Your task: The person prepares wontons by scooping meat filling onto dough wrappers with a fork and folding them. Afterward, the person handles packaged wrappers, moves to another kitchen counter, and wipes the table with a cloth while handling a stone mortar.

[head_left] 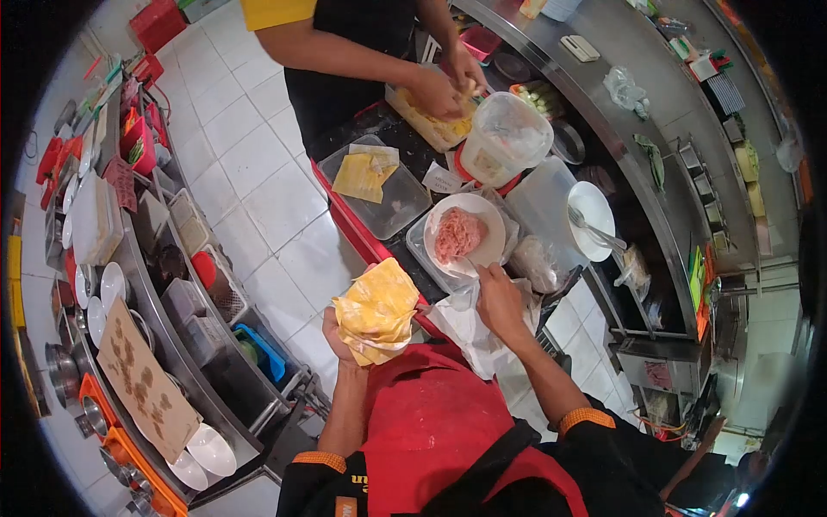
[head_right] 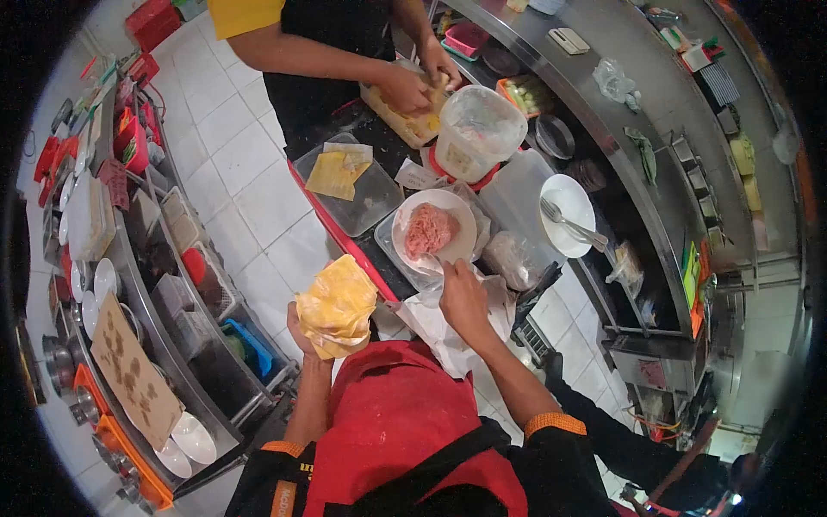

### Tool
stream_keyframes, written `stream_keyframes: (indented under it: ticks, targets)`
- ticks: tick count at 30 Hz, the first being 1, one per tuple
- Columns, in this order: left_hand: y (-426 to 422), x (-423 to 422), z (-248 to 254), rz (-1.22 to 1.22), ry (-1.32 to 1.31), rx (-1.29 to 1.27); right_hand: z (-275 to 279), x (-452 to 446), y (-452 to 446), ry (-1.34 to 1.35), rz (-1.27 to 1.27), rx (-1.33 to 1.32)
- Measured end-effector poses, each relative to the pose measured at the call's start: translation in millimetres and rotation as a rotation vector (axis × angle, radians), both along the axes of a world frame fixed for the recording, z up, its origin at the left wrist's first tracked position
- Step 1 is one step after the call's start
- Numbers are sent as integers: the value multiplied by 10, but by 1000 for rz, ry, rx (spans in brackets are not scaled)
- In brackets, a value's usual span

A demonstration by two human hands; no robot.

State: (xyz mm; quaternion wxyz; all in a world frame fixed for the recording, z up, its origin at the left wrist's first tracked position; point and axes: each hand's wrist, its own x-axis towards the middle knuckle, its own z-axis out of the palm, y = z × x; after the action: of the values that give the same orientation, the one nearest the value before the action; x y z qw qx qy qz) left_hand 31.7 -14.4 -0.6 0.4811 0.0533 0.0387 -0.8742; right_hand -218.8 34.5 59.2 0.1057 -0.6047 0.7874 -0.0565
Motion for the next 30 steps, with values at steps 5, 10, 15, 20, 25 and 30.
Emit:
stream_keyframes:
  ticks: [5,10,15,20,25,30]
  targets:
    - [33,-35,63,21,-65,44,-308,67,-105,149,62,-94]
    - [51,16,13,16,-74,55,-273,19,-19,175,75,-50]
    - [56,13,-95,2,-106,88,-300,-5,-52,97,41,38]
    - [94,-1,-180,4,22,37,-248,-193,6,-78,87,59]
    - [92,-66,-132,-39,-57,67,211,4,103,-852,14,-147]
    - [161,-213,-103,-64,-57,69,260,265,76,-799,77,-231]
